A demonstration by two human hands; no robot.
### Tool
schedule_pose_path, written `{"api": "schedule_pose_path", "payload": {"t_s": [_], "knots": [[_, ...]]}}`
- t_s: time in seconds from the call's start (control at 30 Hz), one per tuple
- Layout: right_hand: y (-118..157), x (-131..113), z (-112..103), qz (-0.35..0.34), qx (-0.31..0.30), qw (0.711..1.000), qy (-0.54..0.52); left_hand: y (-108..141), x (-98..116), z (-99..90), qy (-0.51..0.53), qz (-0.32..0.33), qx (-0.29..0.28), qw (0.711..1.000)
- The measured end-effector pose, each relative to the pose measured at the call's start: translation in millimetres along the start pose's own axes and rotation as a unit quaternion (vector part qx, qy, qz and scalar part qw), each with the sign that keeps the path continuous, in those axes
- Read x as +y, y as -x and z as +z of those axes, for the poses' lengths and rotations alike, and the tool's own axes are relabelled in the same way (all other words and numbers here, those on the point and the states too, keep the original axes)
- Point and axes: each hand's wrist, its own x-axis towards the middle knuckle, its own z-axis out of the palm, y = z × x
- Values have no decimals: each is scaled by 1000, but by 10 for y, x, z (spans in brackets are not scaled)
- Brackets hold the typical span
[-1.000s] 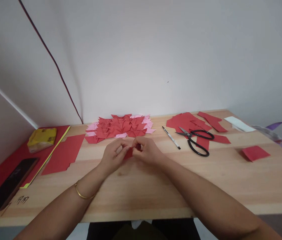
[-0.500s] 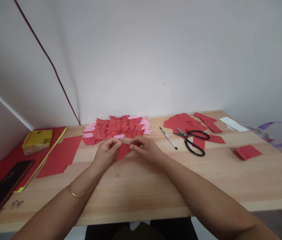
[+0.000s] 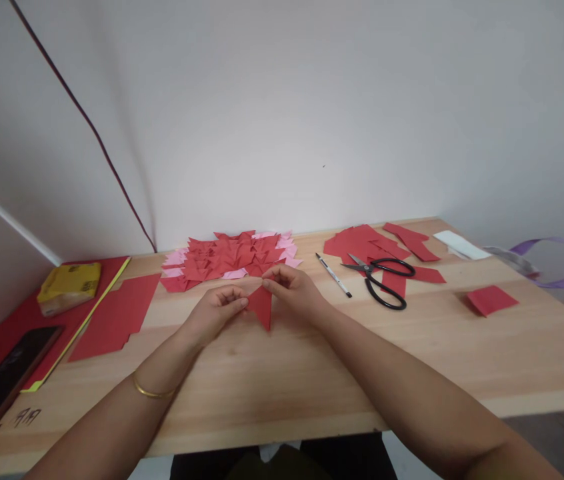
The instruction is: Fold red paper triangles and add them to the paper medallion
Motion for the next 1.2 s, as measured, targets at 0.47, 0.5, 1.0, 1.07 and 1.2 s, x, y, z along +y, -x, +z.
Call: {"api": "schedule_pose_path", "payload": {"t_s": [0.47,0.5,1.0,1.07,1.2], "knots": [[73,-18,47,-3,-129,989,-74,-55,-55,-81,254,-40,-26,966],[76,-25,47,-8,-138,988,-70,-55,-60,-87,260,-49,-33,964],[42,-23,-19,-152,-71,979,117,-25,-37,-50,175,-43,-33,983],[32,-42,-29,-170,-59,972,151,-29,-39,-60,170,-35,-32,984],[38,-67,-14,-120,-9,979,165,-28,-33,-65,156,-1,-55,986]]}}
